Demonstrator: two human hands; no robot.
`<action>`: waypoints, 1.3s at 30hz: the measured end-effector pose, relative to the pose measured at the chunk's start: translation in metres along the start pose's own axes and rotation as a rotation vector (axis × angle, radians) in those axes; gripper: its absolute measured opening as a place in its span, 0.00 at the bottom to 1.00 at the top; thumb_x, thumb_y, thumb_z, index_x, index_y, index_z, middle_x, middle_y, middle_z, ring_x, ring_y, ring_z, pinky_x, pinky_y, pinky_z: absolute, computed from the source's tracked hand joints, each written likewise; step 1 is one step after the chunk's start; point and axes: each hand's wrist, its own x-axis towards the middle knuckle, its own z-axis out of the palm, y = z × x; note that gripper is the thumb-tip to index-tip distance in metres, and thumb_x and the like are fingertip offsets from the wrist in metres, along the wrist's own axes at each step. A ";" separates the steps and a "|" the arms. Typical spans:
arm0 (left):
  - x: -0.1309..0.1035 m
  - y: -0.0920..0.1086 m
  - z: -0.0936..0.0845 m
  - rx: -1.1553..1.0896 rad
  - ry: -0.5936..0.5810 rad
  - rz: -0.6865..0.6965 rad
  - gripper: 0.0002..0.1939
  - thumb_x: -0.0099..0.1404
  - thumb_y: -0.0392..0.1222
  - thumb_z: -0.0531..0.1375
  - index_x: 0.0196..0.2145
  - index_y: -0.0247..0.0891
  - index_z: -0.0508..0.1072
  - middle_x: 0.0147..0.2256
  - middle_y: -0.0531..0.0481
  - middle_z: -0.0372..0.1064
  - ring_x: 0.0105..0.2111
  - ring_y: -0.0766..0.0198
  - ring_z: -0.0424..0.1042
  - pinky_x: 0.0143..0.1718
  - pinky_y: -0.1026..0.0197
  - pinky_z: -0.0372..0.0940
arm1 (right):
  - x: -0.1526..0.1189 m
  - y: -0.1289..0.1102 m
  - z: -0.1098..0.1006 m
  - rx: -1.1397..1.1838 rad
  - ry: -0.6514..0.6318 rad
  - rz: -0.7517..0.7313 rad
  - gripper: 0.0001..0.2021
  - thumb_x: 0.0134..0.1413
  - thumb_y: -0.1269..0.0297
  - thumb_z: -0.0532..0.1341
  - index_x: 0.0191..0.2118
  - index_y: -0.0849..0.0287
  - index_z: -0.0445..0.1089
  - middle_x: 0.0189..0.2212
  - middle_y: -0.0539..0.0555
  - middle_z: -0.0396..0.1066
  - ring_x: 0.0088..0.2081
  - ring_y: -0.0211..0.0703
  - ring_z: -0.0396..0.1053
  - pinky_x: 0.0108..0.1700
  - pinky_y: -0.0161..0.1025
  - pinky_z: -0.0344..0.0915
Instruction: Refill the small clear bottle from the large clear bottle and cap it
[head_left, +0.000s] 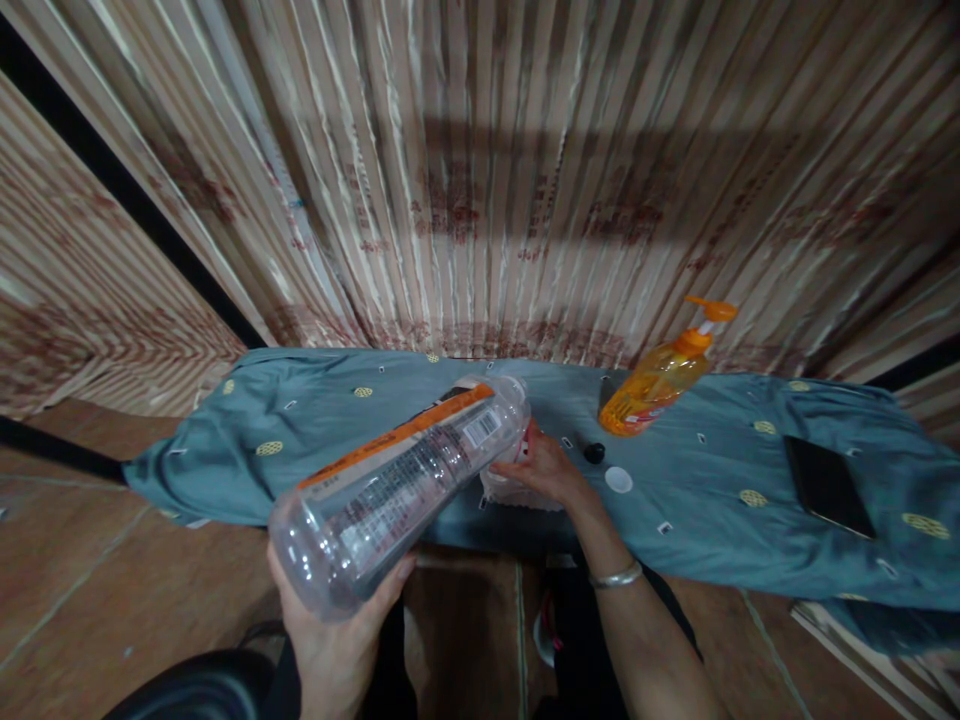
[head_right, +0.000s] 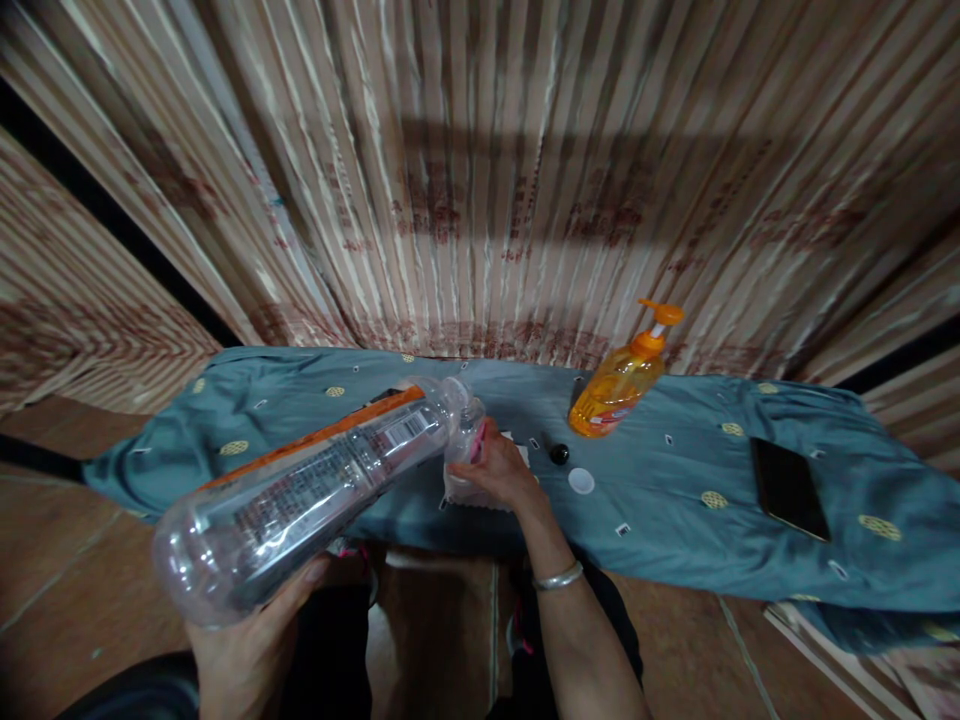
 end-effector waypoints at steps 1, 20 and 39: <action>0.001 0.000 0.000 0.005 -0.002 0.002 0.55 0.36 0.42 0.77 0.61 0.41 0.60 0.56 0.39 0.65 0.53 0.45 0.68 0.55 0.43 0.65 | 0.000 0.000 0.000 -0.003 0.000 0.002 0.37 0.44 0.53 0.70 0.57 0.61 0.58 0.46 0.60 0.75 0.47 0.55 0.75 0.47 0.44 0.68; -0.002 0.003 0.001 -0.052 0.006 -0.025 0.52 0.36 0.41 0.77 0.58 0.40 0.63 0.56 0.39 0.64 0.56 0.44 0.66 0.56 0.43 0.64 | 0.001 -0.002 0.000 0.031 0.008 0.027 0.32 0.41 0.57 0.71 0.52 0.58 0.61 0.42 0.57 0.76 0.46 0.54 0.75 0.45 0.43 0.69; -0.001 0.000 0.000 -0.029 0.000 -0.026 0.53 0.36 0.43 0.77 0.59 0.41 0.61 0.58 0.38 0.62 0.55 0.45 0.67 0.53 0.46 0.67 | 0.000 -0.002 -0.001 0.013 -0.004 0.034 0.31 0.43 0.54 0.71 0.51 0.58 0.61 0.44 0.57 0.76 0.44 0.53 0.76 0.44 0.43 0.69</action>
